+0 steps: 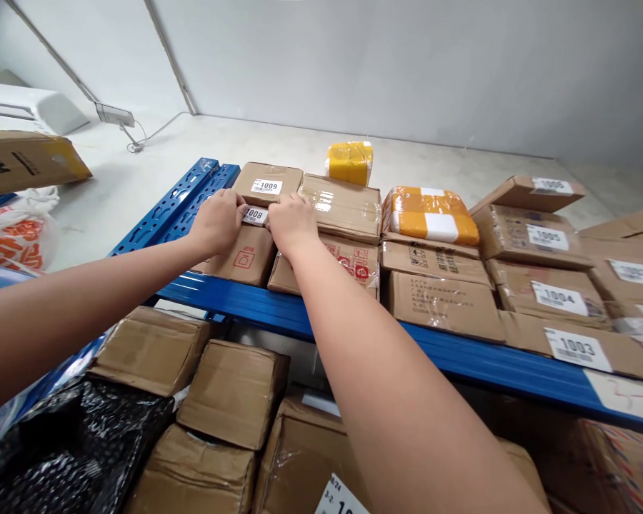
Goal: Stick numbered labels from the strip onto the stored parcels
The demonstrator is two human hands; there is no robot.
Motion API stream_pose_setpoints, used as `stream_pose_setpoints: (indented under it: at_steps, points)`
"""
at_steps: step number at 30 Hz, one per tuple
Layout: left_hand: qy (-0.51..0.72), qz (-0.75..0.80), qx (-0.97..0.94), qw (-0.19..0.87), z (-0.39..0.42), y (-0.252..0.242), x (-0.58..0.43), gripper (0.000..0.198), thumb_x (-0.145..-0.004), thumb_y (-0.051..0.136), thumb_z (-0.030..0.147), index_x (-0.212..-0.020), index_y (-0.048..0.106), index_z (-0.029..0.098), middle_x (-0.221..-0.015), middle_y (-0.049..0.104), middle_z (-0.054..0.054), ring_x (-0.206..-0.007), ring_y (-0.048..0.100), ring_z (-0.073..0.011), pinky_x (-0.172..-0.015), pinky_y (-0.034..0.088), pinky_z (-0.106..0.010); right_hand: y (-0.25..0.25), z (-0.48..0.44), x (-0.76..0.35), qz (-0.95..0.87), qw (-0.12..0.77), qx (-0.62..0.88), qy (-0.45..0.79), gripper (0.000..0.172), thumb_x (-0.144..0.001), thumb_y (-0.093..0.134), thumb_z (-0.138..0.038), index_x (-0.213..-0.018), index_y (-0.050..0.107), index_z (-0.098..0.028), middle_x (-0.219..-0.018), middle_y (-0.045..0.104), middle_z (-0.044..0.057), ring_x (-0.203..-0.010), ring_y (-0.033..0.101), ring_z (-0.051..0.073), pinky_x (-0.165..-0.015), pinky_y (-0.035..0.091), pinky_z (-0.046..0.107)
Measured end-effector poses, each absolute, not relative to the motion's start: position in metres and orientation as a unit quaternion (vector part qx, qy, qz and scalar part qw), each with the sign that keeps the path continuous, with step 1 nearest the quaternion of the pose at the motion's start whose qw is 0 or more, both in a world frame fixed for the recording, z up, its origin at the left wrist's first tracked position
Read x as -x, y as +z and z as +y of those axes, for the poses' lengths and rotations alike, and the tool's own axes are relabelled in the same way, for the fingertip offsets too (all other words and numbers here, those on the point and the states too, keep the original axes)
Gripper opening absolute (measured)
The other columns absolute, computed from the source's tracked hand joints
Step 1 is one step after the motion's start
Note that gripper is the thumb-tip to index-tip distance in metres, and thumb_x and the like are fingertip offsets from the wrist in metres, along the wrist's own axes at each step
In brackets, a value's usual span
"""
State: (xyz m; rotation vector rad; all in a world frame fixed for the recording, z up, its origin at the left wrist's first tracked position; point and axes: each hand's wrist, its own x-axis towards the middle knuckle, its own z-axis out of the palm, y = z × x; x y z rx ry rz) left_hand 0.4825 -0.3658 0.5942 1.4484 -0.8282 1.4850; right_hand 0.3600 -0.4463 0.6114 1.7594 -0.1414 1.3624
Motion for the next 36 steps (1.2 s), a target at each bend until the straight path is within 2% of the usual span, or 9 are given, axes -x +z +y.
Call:
stream_pose_setpoints:
  at_steps: [8,12,17,24,27,30,32,34,36]
  points:
    - [0.570,-0.422,-0.479,0.518,-0.355,0.592,-0.497,0.016,-0.076,0.066,0.022,-0.089,0.061,0.015,-0.089,0.069,-0.006,-0.082,0.061,-0.0189,-0.076,0.047,-0.030,0.617,-0.455,-0.365,-0.024,0.450,-0.690,0.566,0.020,-0.082,0.061,-0.023,-0.096,0.069,-0.010,-0.100,0.062,0.016,-0.102,0.051,0.032,-0.089,0.040,0.048]
    - [0.555,-0.445,-0.429,0.556,-0.357,0.591,-0.497,0.022,-0.074,0.065,0.017,-0.095,0.066,0.015,-0.085,0.071,-0.005,-0.076,0.062,-0.0158,-0.075,0.049,-0.029,0.619,-0.457,-0.367,-0.021,0.452,-0.687,0.569,0.019,-0.082,0.062,-0.023,-0.094,0.070,-0.011,-0.096,0.061,0.015,-0.099,0.050,0.031,-0.088,0.040,0.047]
    - [0.549,-0.517,-0.392,0.527,-0.352,0.582,-0.500,0.014,-0.073,0.063,0.022,-0.080,0.074,0.016,-0.085,0.073,-0.007,-0.078,0.064,-0.0188,-0.076,0.050,-0.033,0.616,-0.452,-0.367,-0.035,0.455,-0.691,0.561,0.019,-0.083,0.058,-0.018,-0.095,0.068,-0.008,-0.097,0.060,0.017,-0.099,0.049,0.031,-0.089,0.039,0.048]
    - [0.478,-0.596,-0.306,0.568,-0.334,0.560,-0.470,0.011,-0.070,0.069,0.026,-0.069,0.063,0.016,-0.073,0.066,-0.001,-0.072,0.061,-0.0136,-0.072,0.052,-0.031,0.621,-0.451,-0.359,-0.026,0.419,-0.726,0.545,0.017,-0.079,0.059,-0.013,-0.093,0.069,-0.010,-0.097,0.064,0.014,-0.102,0.053,0.029,-0.094,0.040,0.044]
    - [0.458,-0.551,-0.327,0.616,-0.329,0.545,-0.441,0.013,-0.070,0.069,0.022,-0.071,0.057,0.018,-0.072,0.061,0.001,-0.076,0.061,-0.0141,-0.070,0.051,-0.030,0.601,-0.454,-0.338,0.051,0.306,-0.731,0.608,0.023,-0.089,0.048,-0.019,-0.103,0.065,-0.014,-0.101,0.063,0.009,-0.097,0.057,0.021,-0.085,0.046,0.035]
    - [0.346,-0.588,-0.402,0.610,-0.335,0.515,-0.407,0.017,-0.067,0.070,0.018,-0.075,0.055,0.019,-0.073,0.060,0.003,-0.077,0.064,-0.0165,-0.068,0.052,-0.030,0.545,-0.449,-0.303,0.099,0.086,-0.767,0.628,0.037,-0.096,0.034,-0.038,-0.109,0.062,-0.017,-0.096,0.064,0.007,-0.083,0.061,0.016,-0.069,0.050,0.030]
    - [0.271,-0.626,-0.419,0.599,-0.343,0.486,-0.386,0.019,-0.063,0.070,0.014,-0.073,0.054,0.020,-0.071,0.061,0.004,-0.071,0.064,-0.0157,-0.062,0.051,-0.027,0.495,-0.444,-0.278,0.113,-0.076,-0.803,0.581,0.038,-0.091,0.044,-0.047,-0.105,0.063,-0.017,-0.090,0.066,0.006,-0.074,0.062,0.015,-0.061,0.051,0.028]
    - [0.222,-0.654,-0.434,0.579,-0.352,0.455,-0.367,0.019,-0.061,0.067,0.011,-0.071,0.054,0.021,-0.069,0.062,0.004,-0.066,0.062,-0.0145,-0.058,0.050,-0.026,0.444,-0.443,-0.257,0.113,-0.225,-0.785,0.566,0.035,-0.080,0.064,-0.044,-0.104,0.062,-0.019,-0.092,0.068,0.005,-0.073,0.063,0.015,-0.058,0.052,0.026]
    - [0.192,-0.668,-0.465,0.549,-0.359,0.426,-0.353,0.017,-0.063,0.064,0.012,-0.076,0.057,0.022,-0.073,0.064,0.004,-0.068,0.062,-0.0147,-0.060,0.050,-0.026,0.398,-0.447,-0.241,0.069,-0.330,-0.744,0.577,0.030,-0.078,0.066,-0.038,-0.102,0.063,-0.020,-0.093,0.069,0.005,-0.076,0.065,0.016,-0.061,0.054,0.027]
